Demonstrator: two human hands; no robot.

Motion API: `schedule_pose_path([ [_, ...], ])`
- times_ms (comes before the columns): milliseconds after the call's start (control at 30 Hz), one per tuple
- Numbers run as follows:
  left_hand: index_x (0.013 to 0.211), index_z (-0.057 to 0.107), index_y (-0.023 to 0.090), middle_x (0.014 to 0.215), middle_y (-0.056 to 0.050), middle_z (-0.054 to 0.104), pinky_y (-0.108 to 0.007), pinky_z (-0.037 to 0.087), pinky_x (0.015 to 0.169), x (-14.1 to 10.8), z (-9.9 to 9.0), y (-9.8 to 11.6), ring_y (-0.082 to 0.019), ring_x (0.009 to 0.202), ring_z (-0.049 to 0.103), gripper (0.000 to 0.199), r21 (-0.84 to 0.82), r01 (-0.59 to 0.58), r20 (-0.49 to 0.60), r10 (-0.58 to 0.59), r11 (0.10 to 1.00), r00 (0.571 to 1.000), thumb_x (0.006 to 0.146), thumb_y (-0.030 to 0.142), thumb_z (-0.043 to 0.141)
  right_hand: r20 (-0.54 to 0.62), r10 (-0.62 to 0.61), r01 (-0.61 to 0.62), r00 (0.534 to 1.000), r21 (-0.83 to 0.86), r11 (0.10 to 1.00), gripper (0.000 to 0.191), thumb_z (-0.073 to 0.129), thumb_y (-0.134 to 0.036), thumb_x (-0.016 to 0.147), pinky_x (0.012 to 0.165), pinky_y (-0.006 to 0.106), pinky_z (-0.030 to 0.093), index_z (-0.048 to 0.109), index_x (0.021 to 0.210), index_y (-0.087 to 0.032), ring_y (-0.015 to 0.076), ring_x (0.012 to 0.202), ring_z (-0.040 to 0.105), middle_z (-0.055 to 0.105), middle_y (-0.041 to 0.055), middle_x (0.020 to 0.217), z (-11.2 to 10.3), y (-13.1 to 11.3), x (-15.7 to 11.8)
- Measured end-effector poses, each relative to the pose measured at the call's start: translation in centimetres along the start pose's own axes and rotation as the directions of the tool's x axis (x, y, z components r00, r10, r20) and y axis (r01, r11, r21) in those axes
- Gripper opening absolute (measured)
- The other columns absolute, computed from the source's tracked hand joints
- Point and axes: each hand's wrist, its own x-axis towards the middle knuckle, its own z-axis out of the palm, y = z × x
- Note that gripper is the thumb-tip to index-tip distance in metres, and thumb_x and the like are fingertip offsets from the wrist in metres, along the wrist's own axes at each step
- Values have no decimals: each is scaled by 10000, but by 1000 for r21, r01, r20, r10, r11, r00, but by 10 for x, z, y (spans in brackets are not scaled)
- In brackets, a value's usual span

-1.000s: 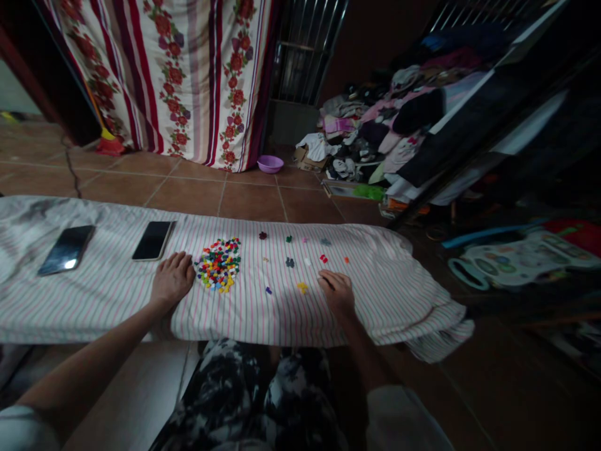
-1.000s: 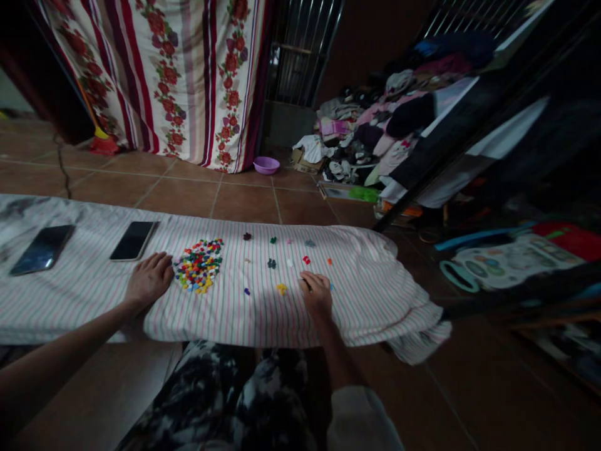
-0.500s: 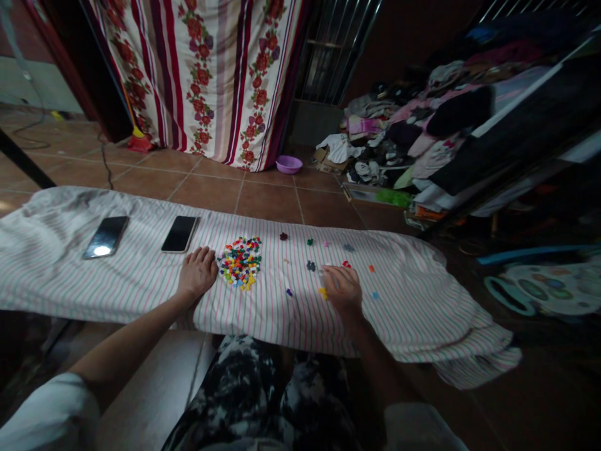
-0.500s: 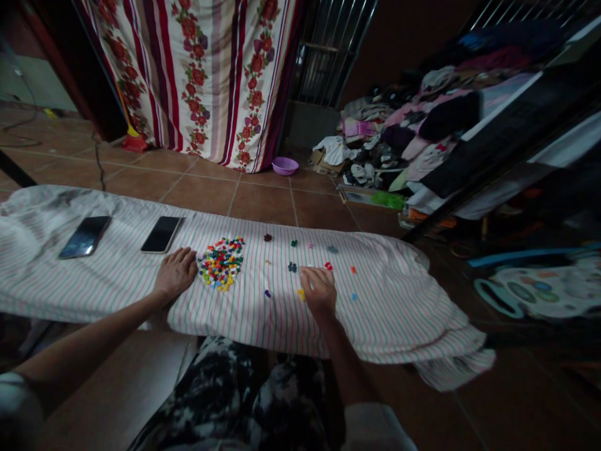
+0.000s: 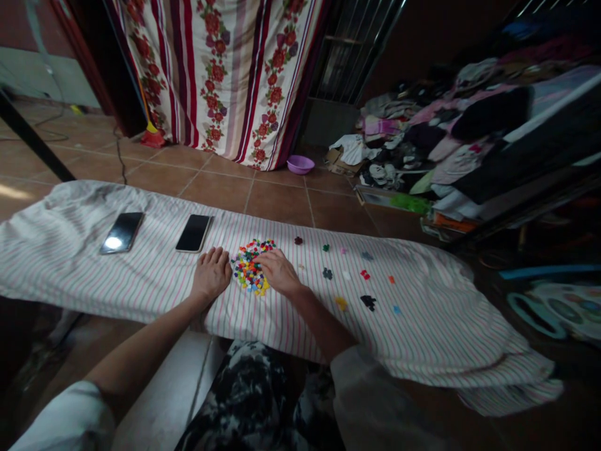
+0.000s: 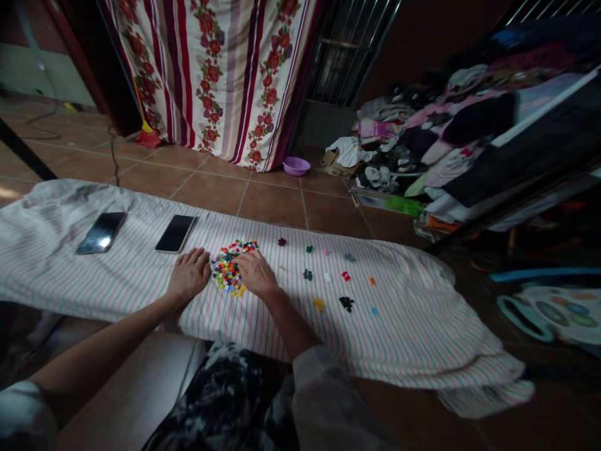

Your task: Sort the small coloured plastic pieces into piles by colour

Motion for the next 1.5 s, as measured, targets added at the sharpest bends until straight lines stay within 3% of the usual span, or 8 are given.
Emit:
schedule_pose_path([
  [133,1263,603,139,1389,-143,583,-473,355,1104,0,-1,0,-308,1342,477,436,-23,2,2,-2,1000,1000,941,318,369,81,77,-73,994,-50,996,299,507,-134,925,992,355,405,739,1099,-203,218,1068,525,715,65,1108,10,-11,17],
  [333,1264,602,129,1393,-153,579,-488,360,1094,0,-2,1,-319,1338,478,436,-21,3,7,-3,1000,1000,943,306,366,114,227,-217,967,-97,971,258,494,-189,955,979,326,377,730,1056,-208,206,1055,531,718,63,1077,14,-16,30],
  [533,1249,611,145,1380,-154,587,-490,366,1087,0,1,0,-316,1332,484,417,-39,-9,-17,8,999,1000,941,302,377,136,348,-337,928,-101,936,204,577,-174,881,904,303,393,726,1012,-223,225,1064,530,736,43,1017,12,-20,40],
  [833,1251,610,139,1378,-155,589,-488,361,1088,0,1,0,-320,1330,484,432,-33,-7,-22,6,999,1000,945,309,358,92,312,-310,945,-45,950,243,528,-98,869,901,305,381,727,934,-221,194,940,551,736,27,992,19,-14,34],
  [1000,1257,608,146,1381,-158,586,-497,359,1098,0,0,1,-315,1337,478,432,-40,-1,-16,1,999,1000,940,312,364,59,247,-244,967,-53,968,253,530,-143,906,932,315,379,738,1019,-233,203,1004,537,722,40,1030,21,-10,29],
  [1267,1256,610,171,1374,-146,595,-487,374,1088,0,2,0,-305,1327,494,423,-26,-3,-31,3,1000,1000,929,317,384,128,204,-189,971,-122,974,331,481,-200,955,939,328,383,714,1180,-270,225,1050,534,714,61,1088,15,-21,37],
  [1500,1246,611,164,1374,-127,601,-463,369,1089,1,1,1,-299,1325,497,419,0,-3,-23,3,1000,1000,937,313,371,176,202,-173,963,-165,971,283,526,-180,931,937,337,377,738,1102,-257,228,1028,558,716,85,1035,18,-30,47],
])
